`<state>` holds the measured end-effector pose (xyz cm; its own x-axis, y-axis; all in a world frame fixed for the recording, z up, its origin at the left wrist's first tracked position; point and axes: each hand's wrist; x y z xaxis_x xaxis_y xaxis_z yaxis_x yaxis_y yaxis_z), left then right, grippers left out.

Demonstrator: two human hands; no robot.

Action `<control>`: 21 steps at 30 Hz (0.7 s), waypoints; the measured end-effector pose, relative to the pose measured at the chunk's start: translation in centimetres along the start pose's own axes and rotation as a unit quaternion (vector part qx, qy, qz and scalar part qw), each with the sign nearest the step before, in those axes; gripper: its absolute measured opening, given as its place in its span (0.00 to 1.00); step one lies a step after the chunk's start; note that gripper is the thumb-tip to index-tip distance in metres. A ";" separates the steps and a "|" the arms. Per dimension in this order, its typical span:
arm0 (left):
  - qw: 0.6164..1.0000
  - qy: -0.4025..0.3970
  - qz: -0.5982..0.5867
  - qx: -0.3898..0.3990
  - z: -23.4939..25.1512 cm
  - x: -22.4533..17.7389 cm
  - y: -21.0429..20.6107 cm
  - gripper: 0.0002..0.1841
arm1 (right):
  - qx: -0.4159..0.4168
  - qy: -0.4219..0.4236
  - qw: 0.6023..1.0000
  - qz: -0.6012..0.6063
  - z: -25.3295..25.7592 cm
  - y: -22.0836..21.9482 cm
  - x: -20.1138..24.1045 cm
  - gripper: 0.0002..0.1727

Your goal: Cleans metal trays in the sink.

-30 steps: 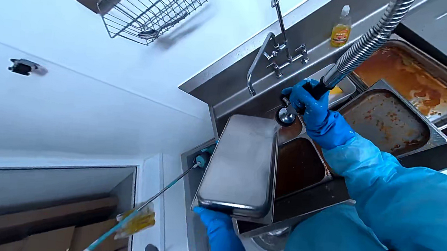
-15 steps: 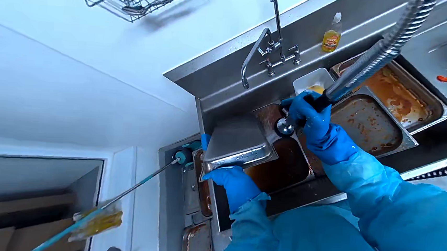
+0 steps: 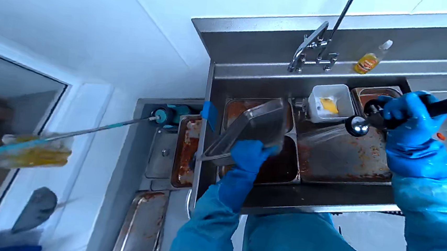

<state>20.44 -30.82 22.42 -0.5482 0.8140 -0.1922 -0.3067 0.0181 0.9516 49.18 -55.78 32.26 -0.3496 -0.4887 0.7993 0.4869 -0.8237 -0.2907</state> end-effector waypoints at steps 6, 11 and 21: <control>0.973 -0.219 -0.063 -0.040 -6.8 -0.3 -13.1 0.15 | 0.013 -0.006 1.000 0.021 -1.3 -2.8 -0.2 0.15; 0.958 -0.163 -0.018 0.234 -10.8 -2.1 -17.1 0.12 | -0.005 -0.026 0.999 0.040 -2.8 -5.7 -1.9 0.18; 0.897 -0.071 -0.021 0.436 -8.8 -3.6 -21.4 0.09 | -0.038 -0.145 0.976 0.159 -9.4 -13.2 -7.5 0.16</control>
<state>22.12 -39.22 0.62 -0.4264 0.8666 -0.2594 0.4334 0.4474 0.7823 37.82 -43.97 25.14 0.0566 -0.6305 0.7741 0.4692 -0.6676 -0.5781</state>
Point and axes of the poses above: each hand's wrist, its own z-axis towards the middle knuckle, its own y-axis out of the back of the hand, x = y × z, and after that the axes turned 8 degrees about z, right-handed
